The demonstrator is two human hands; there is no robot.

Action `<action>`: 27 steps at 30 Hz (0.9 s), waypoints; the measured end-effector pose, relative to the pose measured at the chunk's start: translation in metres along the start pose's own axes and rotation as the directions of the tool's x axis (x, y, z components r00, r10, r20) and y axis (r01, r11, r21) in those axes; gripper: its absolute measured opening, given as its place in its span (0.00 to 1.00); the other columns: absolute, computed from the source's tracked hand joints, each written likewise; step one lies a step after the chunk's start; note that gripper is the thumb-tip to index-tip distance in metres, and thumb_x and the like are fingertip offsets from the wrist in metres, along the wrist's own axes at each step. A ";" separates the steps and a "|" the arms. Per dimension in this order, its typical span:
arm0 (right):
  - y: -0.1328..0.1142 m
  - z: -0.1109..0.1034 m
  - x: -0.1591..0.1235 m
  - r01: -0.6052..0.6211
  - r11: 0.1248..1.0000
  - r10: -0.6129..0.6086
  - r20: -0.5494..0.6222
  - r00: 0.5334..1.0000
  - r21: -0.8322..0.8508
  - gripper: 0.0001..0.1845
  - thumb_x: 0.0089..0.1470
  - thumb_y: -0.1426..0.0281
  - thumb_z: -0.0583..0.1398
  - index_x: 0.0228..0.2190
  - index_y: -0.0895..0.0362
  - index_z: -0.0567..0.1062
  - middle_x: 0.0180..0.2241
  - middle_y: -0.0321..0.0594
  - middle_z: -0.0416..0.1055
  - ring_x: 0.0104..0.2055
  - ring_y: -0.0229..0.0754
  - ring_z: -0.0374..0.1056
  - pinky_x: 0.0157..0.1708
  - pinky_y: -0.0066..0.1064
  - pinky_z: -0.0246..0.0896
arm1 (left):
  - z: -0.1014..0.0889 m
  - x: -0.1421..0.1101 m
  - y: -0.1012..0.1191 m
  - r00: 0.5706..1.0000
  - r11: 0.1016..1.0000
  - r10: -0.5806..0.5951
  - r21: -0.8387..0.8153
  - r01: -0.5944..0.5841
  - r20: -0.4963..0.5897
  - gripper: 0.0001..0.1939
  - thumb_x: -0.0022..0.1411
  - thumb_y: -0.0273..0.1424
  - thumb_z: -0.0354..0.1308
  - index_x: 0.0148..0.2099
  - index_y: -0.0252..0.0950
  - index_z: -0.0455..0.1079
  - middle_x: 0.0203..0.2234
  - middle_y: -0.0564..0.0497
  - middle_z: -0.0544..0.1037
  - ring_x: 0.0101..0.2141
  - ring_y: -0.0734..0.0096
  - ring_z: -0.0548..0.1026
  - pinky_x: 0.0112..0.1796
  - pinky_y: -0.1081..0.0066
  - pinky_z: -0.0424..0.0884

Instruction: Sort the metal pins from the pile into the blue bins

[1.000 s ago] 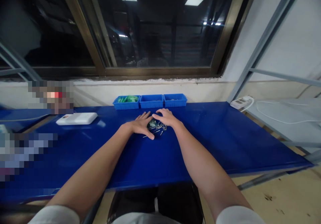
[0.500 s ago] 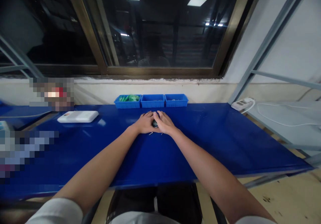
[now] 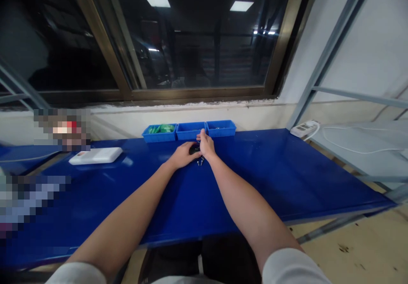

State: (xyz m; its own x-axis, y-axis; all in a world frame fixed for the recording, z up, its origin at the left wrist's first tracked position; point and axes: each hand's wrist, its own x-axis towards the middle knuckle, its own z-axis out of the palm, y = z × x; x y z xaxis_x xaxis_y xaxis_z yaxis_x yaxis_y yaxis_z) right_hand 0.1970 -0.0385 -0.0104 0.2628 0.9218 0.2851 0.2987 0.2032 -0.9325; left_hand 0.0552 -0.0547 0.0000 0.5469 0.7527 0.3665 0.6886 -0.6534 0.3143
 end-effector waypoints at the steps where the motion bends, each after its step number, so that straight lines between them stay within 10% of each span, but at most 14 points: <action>1: 0.002 -0.005 0.002 0.015 1.000 -0.015 -0.008 1.000 0.010 0.33 0.57 0.50 0.39 0.36 0.58 0.74 0.36 0.44 0.75 0.40 0.40 0.70 0.43 0.31 0.60 | -0.001 -0.001 -0.002 1.000 0.999 0.020 -0.030 -0.021 -0.020 0.31 0.56 0.51 0.49 0.54 0.34 0.63 0.49 0.43 0.71 0.49 0.59 0.69 0.48 0.63 0.65; 7: 0.004 -0.039 0.006 0.082 0.949 -0.074 0.035 0.997 -0.305 0.12 0.44 0.64 0.59 0.30 0.56 0.77 0.32 0.39 0.75 0.37 0.41 0.70 0.41 0.30 0.61 | -0.009 -0.003 -0.013 0.992 0.999 -0.023 -0.042 0.018 -0.125 0.26 0.62 0.47 0.43 0.53 0.35 0.64 0.49 0.45 0.71 0.50 0.63 0.68 0.51 0.65 0.62; 13: 0.014 -0.040 0.012 0.096 0.848 -0.058 0.088 0.994 -0.521 0.16 0.46 0.69 0.57 0.38 0.57 0.77 0.39 0.46 0.74 0.44 0.46 0.68 0.48 0.35 0.58 | -0.005 -0.003 -0.021 0.977 0.976 -0.211 0.047 0.211 -0.004 0.31 0.63 0.48 0.37 0.57 0.31 0.60 0.54 0.41 0.66 0.55 0.60 0.63 0.55 0.63 0.56; 27: 0.007 -0.044 0.007 0.177 0.849 -0.101 0.176 0.979 -0.498 0.20 0.43 0.79 0.52 0.37 0.58 0.77 0.36 0.42 0.75 0.40 0.42 0.70 0.46 0.30 0.61 | -0.011 -0.005 -0.008 0.981 0.989 -0.141 -0.020 0.145 0.135 0.29 0.64 0.46 0.36 0.57 0.34 0.61 0.56 0.44 0.65 0.56 0.61 0.61 0.56 0.64 0.54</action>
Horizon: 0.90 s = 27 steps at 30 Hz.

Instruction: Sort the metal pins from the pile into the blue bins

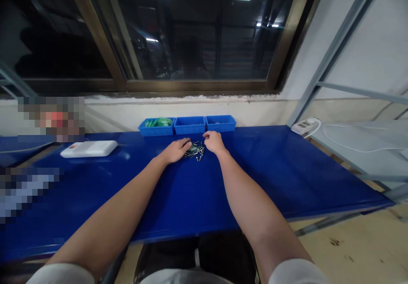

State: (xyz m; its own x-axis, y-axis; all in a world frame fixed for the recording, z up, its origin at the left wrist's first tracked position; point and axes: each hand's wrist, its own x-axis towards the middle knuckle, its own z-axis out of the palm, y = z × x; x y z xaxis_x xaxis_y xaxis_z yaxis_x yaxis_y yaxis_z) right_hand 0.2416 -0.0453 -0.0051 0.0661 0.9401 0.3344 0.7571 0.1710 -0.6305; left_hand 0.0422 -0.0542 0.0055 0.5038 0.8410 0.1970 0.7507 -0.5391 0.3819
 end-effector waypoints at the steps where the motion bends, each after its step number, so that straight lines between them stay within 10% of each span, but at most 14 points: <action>1: 0.000 -0.001 0.000 -0.005 1.000 0.004 -0.034 0.999 -0.007 0.21 0.43 0.80 0.52 0.38 0.58 0.77 0.37 0.42 0.75 0.41 0.42 0.69 0.46 0.30 0.61 | 0.000 0.000 -0.001 1.000 1.000 0.002 -0.011 -0.003 -0.020 0.28 0.65 0.45 0.36 0.57 0.34 0.60 0.55 0.44 0.65 0.56 0.61 0.62 0.55 0.65 0.55; 18: 0.012 -0.011 0.003 -0.121 0.978 0.128 0.026 0.991 -0.169 0.11 0.41 0.77 0.57 0.26 0.58 0.79 0.30 0.45 0.76 0.38 0.46 0.70 0.42 0.32 0.62 | 0.003 0.003 -0.005 0.993 1.000 -0.014 0.002 0.014 -0.120 0.23 0.65 0.41 0.38 0.50 0.36 0.66 0.47 0.45 0.71 0.49 0.63 0.68 0.51 0.66 0.62; 27: -0.015 0.002 -0.003 0.169 0.967 -0.179 0.035 0.983 0.189 0.09 0.50 0.71 0.54 0.31 0.59 0.74 0.30 0.40 0.73 0.33 0.38 0.68 0.37 0.29 0.61 | -0.005 0.001 0.004 0.954 0.992 0.121 0.014 -0.122 -0.275 0.19 0.61 0.36 0.48 0.52 0.36 0.65 0.45 0.46 0.72 0.46 0.65 0.69 0.50 0.65 0.64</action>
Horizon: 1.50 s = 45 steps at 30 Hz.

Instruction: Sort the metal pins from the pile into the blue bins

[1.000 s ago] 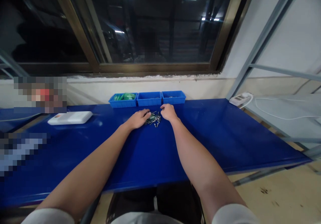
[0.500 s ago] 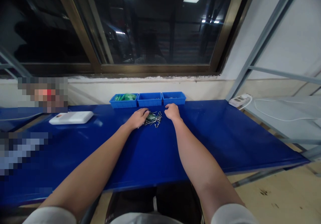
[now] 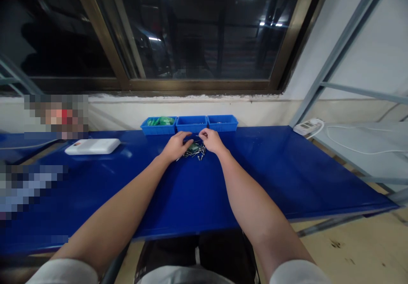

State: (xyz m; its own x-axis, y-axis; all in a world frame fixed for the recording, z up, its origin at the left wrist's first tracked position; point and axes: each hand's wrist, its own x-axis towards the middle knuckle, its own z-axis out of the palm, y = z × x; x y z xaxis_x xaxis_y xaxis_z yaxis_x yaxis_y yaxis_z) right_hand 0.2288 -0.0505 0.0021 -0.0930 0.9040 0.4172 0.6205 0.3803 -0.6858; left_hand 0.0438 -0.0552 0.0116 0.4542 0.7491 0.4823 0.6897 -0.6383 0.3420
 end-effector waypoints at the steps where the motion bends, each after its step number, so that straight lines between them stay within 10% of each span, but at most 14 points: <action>1: -0.003 0.003 0.000 0.009 0.997 -0.011 0.018 1.000 0.073 0.09 0.50 0.70 0.54 0.31 0.59 0.73 0.30 0.40 0.73 0.32 0.37 0.68 0.37 0.29 0.62 | -0.001 0.000 0.002 1.000 1.000 0.027 -0.008 -0.027 -0.016 0.18 0.61 0.35 0.49 0.52 0.36 0.65 0.44 0.46 0.72 0.46 0.65 0.70 0.49 0.65 0.64; 24: -0.017 0.008 -0.001 -0.087 0.848 0.062 0.066 0.996 0.523 0.13 0.38 0.66 0.63 0.28 0.59 0.73 0.24 0.36 0.71 0.26 0.35 0.65 0.29 0.28 0.60 | 0.004 0.003 0.002 0.992 0.999 0.037 -0.028 -0.041 -0.123 0.13 0.63 0.32 0.46 0.41 0.37 0.71 0.35 0.48 0.75 0.37 0.67 0.73 0.42 0.69 0.67; 31: -0.002 -0.003 0.011 -0.143 0.705 0.244 -0.049 0.968 0.694 0.29 0.45 0.45 0.53 0.25 0.59 0.75 0.23 0.41 0.71 0.24 0.34 0.61 0.21 0.26 0.48 | 0.011 0.003 -0.010 0.981 1.000 0.006 -0.025 -0.012 -0.195 0.19 0.58 0.34 0.54 0.50 0.33 0.65 0.39 0.45 0.74 0.39 0.66 0.72 0.43 0.67 0.68; 45: 0.027 -0.027 0.018 -0.223 0.509 0.429 -0.020 0.903 0.831 0.41 0.48 0.40 0.41 0.48 0.57 0.67 0.43 0.47 0.70 0.26 0.38 0.61 0.19 0.29 0.50 | 0.009 0.002 -0.016 0.991 0.990 -0.100 0.090 0.108 -0.091 0.16 0.59 0.33 0.50 0.48 0.35 0.68 0.44 0.46 0.71 0.44 0.62 0.71 0.47 0.65 0.66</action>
State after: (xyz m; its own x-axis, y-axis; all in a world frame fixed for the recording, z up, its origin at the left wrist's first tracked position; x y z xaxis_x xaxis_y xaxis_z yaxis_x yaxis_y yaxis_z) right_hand 0.2645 -0.0294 0.0074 0.1976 0.9757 0.0949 -0.3104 0.1541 -0.9380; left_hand 0.0387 -0.0421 -0.0003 0.3295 0.7900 0.5171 0.7830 -0.5347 0.3178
